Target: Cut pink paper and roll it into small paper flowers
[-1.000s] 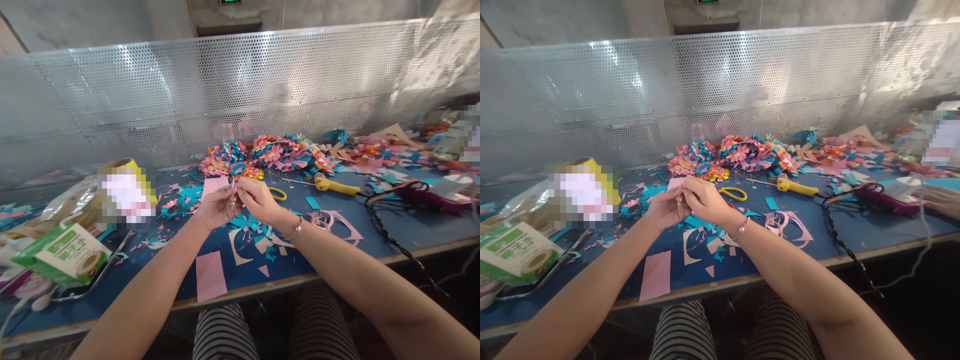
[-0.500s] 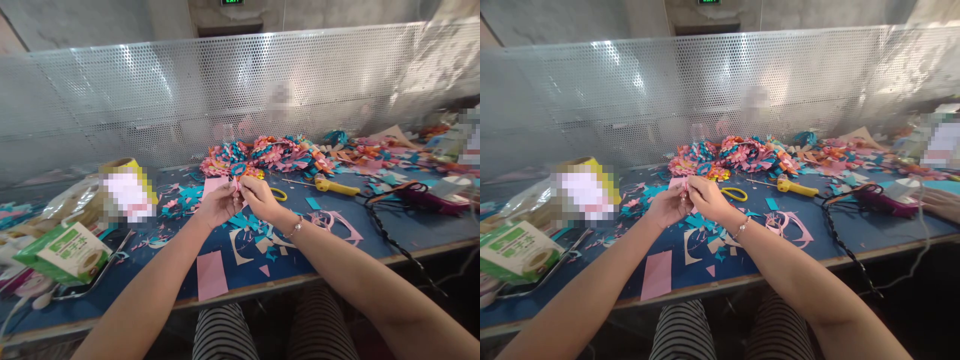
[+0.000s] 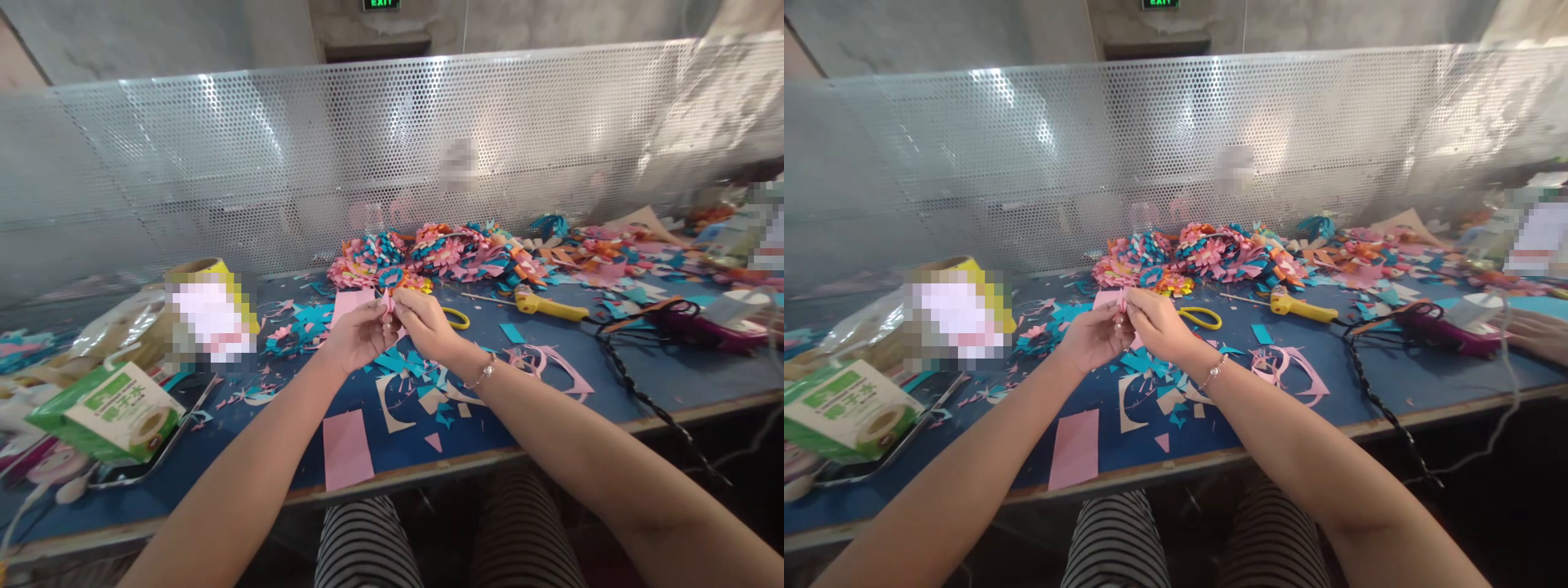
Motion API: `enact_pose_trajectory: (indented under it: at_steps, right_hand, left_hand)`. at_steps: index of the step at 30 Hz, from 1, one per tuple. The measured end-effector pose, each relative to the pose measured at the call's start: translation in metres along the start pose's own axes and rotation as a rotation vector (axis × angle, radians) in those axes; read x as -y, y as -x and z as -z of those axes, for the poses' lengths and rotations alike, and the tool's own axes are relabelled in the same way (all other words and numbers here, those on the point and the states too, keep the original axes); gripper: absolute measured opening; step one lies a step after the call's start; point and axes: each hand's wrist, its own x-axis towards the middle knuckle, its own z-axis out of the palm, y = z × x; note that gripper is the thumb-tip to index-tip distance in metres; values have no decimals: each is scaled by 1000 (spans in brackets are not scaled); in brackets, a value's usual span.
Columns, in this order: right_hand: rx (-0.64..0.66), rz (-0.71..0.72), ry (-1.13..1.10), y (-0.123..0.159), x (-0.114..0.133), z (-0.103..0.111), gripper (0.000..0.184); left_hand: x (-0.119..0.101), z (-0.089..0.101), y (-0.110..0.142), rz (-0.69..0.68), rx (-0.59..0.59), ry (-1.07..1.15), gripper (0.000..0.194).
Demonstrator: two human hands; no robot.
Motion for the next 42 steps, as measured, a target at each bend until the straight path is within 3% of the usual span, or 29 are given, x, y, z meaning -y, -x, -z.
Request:
enact_pose_trajectory:
  at_steps: [13, 18, 22, 27, 42]
  right_hand:
    - [-84, -158, 18, -4, -5, -4, 11]
    - [-122, -212, -63, -4, -10, -7, 5]
    - [-160, -201, -66, -4, -12, -8, 10]
    - [-146, -151, -16, -6, -13, -6, 10]
    - [-129, -261, -93, -7, -20, -7, 5]
  left_hand:
    - [0, 0, -4, -93, -133, -50, 6]
    - [5, 3, -8, -256, -124, -227, 9]
    - [8, 6, -10, -364, -116, -357, 8]
    - [8, 11, -11, -373, -160, -388, 10]
    - [8, 12, -13, -409, -214, -384, 15]
